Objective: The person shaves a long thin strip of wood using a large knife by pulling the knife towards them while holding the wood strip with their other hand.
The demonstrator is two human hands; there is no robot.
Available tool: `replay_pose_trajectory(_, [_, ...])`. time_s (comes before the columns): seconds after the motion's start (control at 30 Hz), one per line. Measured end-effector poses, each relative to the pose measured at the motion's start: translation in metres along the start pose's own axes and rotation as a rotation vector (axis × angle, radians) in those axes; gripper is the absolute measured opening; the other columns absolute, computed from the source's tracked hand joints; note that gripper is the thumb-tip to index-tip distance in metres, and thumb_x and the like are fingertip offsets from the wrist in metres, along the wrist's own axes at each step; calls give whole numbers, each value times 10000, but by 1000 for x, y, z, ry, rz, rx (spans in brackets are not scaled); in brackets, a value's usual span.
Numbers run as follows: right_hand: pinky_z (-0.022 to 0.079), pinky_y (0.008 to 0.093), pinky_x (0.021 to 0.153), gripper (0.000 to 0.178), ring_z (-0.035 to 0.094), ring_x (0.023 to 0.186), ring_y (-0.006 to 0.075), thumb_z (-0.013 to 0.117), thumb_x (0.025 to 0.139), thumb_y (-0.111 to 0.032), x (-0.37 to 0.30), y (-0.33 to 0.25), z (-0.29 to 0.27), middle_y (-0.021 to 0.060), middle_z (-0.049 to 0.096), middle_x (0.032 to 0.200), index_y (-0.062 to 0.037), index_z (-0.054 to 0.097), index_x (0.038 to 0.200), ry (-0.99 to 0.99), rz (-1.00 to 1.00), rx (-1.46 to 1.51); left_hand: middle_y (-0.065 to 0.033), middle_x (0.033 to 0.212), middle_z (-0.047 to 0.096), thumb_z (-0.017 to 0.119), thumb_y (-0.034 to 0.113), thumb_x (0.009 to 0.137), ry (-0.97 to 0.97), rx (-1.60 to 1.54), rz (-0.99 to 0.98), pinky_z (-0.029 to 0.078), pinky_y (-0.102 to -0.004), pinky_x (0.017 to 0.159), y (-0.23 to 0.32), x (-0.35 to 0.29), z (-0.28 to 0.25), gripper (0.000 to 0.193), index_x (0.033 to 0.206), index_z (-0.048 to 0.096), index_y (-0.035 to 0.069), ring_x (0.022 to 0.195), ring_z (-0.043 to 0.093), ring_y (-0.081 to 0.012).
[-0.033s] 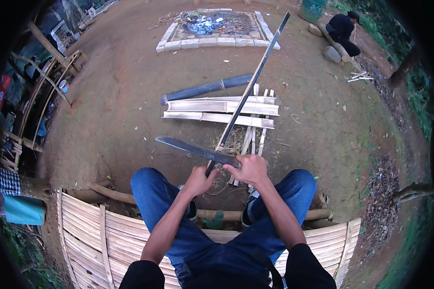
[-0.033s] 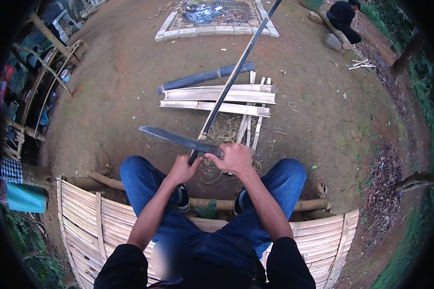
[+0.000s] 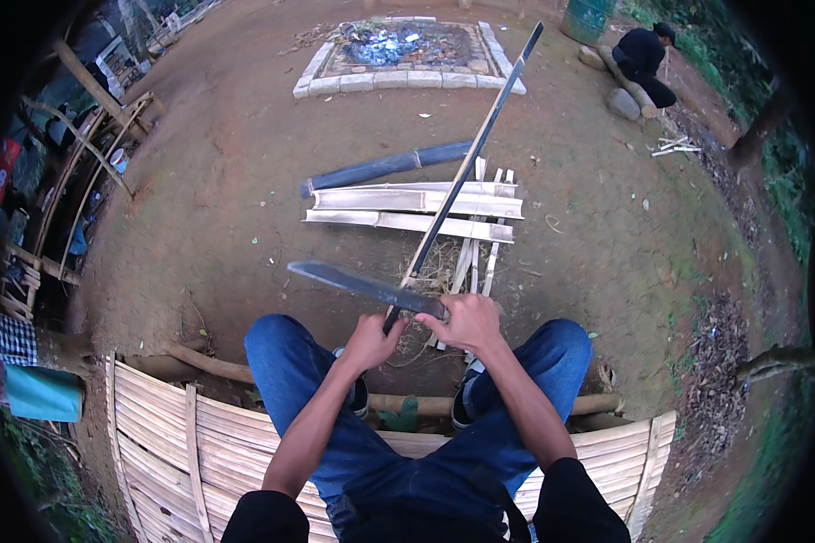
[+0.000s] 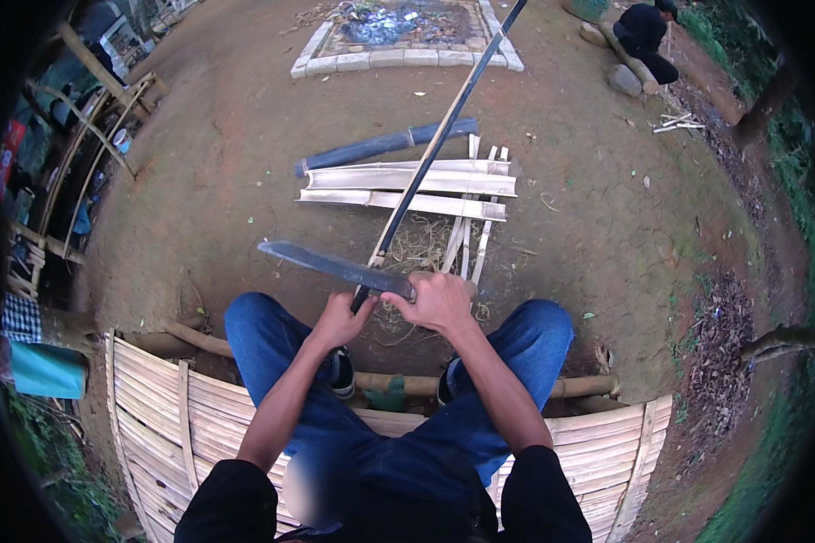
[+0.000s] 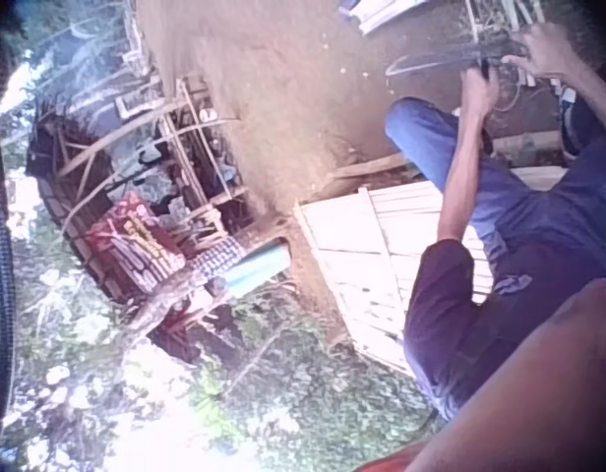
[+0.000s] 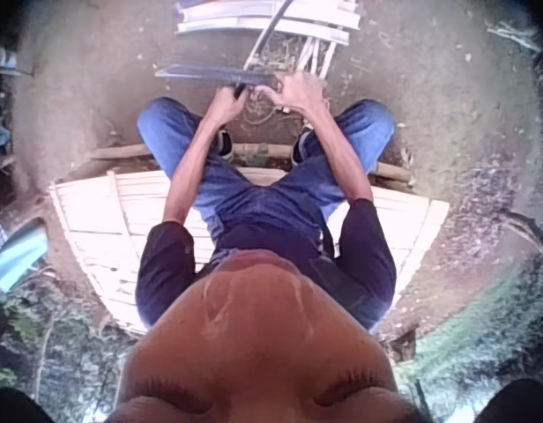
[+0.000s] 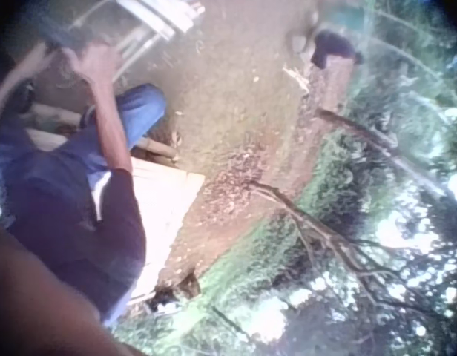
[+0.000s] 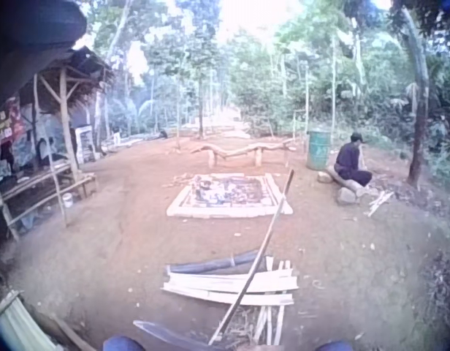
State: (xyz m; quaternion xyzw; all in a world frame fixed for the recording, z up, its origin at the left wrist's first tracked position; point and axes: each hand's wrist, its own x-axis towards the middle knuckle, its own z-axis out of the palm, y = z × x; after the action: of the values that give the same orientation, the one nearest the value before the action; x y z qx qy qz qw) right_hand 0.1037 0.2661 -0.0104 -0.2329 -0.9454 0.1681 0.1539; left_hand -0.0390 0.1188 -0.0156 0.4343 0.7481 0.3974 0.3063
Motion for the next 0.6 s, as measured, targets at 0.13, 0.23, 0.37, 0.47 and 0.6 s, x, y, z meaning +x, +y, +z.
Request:
replay_pose_trajectory(0.13, [525,408,517,648,658,543,306,574,755,-693,-4,-12,5,141,620,553,-59,680,675,-10,-157,-43,-253,941,635,565,86,888,70,-24,134,476,-403,788,-23,0,8,209,1049,613,-40,902,626,-331])
replay_pose_trajectory(0.23, [527,411,529,649,663,551,300,560,760,-700,3,-3,5,139,639,589,-66,688,698,-84,2,-17,-274,979,631,549,71,884,51,-68,56,470,-421,821,-12,7,3,232,1083,606,-32,950,625,-370])
replay_pose_trajectory(0.37, [524,417,515,657,656,531,296,554,756,-715,-7,-11,16,138,624,552,-76,697,711,-71,-55,10,-263,894,631,557,100,893,114,-58,139,472,-419,765,-47,4,19,206,1036,613,-37,845,631,-350])
replay_pose_trajectory(0.47, [521,426,514,667,647,514,301,535,772,-717,-1,-2,15,147,610,530,-72,703,727,-50,-22,-11,-240,732,607,566,158,910,108,-36,54,465,-414,664,-41,3,15,212,931,618,-46,686,620,-316])
replay_pose_trajectory(0.6, [520,437,521,663,645,511,298,531,774,-720,4,1,10,157,607,530,-83,707,724,-90,192,28,-211,571,549,567,220,926,80,-32,-55,437,-412,555,-29,1,9,302,819,604,-60,531,587,-266])
